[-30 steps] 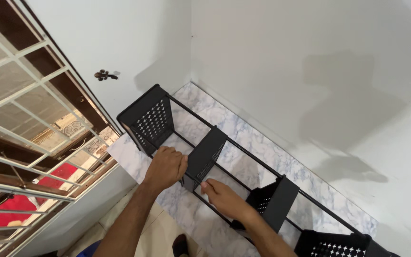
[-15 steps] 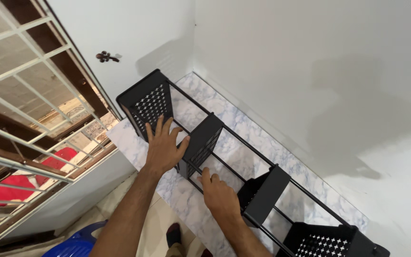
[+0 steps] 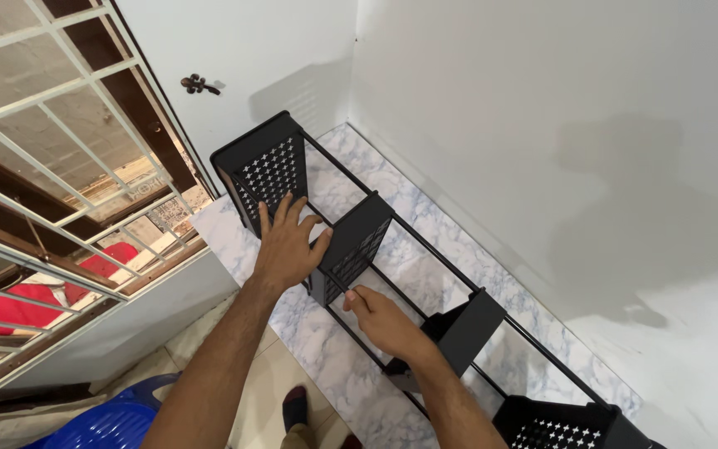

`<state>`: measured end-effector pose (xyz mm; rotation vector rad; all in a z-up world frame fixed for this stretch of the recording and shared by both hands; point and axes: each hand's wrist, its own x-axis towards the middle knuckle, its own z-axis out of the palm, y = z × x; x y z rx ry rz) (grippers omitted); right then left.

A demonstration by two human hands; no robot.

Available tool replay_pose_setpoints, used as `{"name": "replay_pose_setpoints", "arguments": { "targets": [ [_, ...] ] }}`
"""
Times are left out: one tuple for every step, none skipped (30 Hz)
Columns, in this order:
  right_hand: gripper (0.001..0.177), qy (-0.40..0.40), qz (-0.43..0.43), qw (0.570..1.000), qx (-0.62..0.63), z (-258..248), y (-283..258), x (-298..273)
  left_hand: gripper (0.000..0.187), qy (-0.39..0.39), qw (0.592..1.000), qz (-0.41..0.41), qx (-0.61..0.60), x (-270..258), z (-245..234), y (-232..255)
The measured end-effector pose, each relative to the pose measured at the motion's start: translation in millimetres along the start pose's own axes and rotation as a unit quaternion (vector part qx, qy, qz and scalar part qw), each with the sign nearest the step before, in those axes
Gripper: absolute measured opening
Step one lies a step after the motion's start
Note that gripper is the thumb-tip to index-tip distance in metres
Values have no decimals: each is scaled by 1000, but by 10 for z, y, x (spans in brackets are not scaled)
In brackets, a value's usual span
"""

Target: The person assembles a black three-tier rolling utility cart on a marble-patterned countertop. They insert and secure the side rails and plastic baskets into the frame, then adjust the wheels and overall alignment.

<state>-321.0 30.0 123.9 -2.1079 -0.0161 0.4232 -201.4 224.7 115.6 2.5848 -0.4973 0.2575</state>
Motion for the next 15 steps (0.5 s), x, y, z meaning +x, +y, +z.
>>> {"name": "replay_pose_setpoints", "arguments": {
  "targets": [
    [46, -26, 42, 999, 16, -24, -3, -4, 44, -5, 1000, -5, 3, 12, -3, 2],
    [43, 11, 24, 999, -28, 3, -13, -39, 44, -10, 1000, -9, 6, 4, -3, 6],
    [42, 48, 5, 996, -72, 57, -30, -88, 44, -9, 1000, -9, 3, -12, 0, 15],
    [40, 85, -16, 989, -116, 103, -61, -108, 44, -6, 1000, -8, 0, -4, -4, 19],
    [42, 136, -67, 970, -190, 153, -89, -132, 44, -2, 1000, -8, -2, 2, -11, 20],
    [46, 183, -118, 940, -262, 213, -104, -176, 44, -1, 1000, -9, -4, -10, -8, 26],
    [51, 227, -168, 900, -332, 270, -115, -204, 44, -1, 1000, -10, -7, -19, -2, 31],
    [50, 229, -177, 879, -380, 319, -132, -193, 44, 0, 1000, -11, -8, -7, -6, 29],
    [49, 231, -184, 855, -426, 361, -143, -166, 44, 5, 1000, -7, -4, 18, -9, 22],
    [49, 230, -188, 831, -470, 418, -139, -166, 45, 5, 1000, -3, 0, 6, 2, 16],
    [49, 226, -178, 820, -495, 456, -130, -142, 45, 4, 1000, 0, 4, -9, 15, 10],
    [50, 224, -168, 806, -521, 470, -126, -91, 45, 5, 1000, 0, 3, -12, 27, 8],
    [51, 221, -158, 792, -546, 478, -124, -52, 44, 5, 1000, 0, 2, -14, 35, 8],
    [44, 220, -139, 811, -523, 483, -132, -17, 44, 7, 1000, -1, 3, -8, 31, 0],
    [38, 218, -119, 830, -500, 486, -147, 14, 44, 6, 1000, 1, 4, -9, 27, -5]
  ]
}}
